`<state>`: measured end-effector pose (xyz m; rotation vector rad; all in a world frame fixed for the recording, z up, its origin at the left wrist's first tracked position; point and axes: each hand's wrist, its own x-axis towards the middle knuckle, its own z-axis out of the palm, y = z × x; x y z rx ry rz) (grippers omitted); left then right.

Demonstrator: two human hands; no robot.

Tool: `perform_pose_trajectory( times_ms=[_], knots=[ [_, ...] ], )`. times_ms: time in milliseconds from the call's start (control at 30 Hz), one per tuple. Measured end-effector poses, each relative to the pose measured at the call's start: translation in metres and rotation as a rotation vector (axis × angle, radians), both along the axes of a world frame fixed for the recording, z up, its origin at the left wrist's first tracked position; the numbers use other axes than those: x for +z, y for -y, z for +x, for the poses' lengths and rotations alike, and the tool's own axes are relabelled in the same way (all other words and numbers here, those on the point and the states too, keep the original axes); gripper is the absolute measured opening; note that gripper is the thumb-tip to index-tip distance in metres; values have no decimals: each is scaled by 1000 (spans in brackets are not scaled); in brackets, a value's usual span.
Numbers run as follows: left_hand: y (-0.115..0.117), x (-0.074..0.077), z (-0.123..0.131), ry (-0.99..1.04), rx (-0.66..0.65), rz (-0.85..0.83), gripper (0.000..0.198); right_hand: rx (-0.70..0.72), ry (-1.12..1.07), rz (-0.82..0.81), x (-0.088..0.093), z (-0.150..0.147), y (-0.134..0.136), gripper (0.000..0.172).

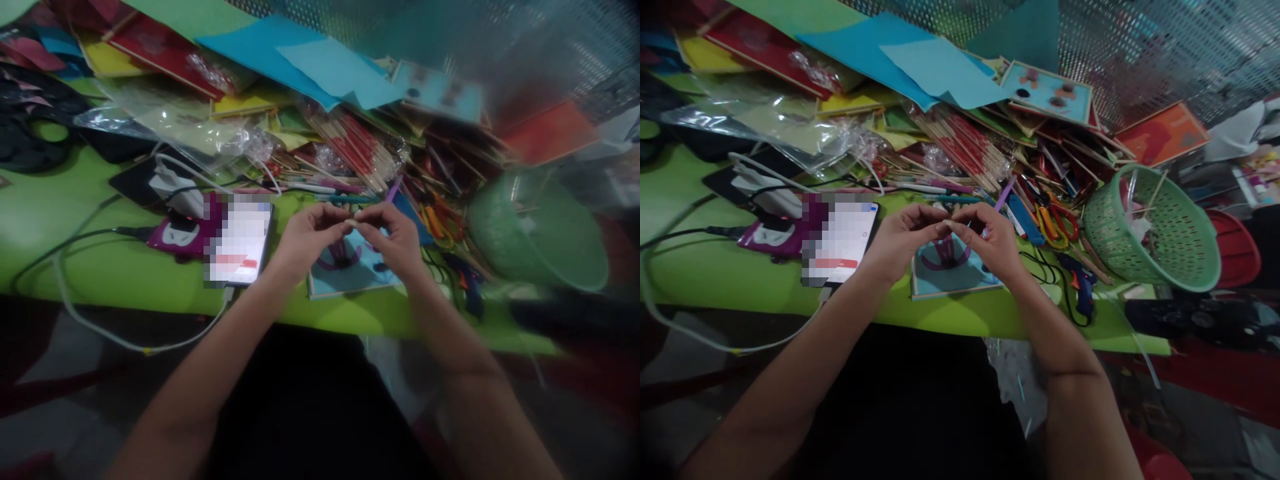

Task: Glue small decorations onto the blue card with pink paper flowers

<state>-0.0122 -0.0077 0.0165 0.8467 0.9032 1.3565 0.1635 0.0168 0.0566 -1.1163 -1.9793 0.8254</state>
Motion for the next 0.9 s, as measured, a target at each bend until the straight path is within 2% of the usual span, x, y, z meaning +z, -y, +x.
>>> perform_pose_trajectory(
  times_ms=[400, 700, 900],
  knots=[
    [1, 3, 0, -15, 23, 2, 35, -9, 35, 55, -1, 0, -2, 21],
    [0, -2, 0, -20, -6, 1, 34, -8, 63, 205, -5, 1, -2, 13],
    [2, 0, 0, -52, -2, -12, 30, 2, 47, 162, -7, 1, -2, 17]
  ],
)
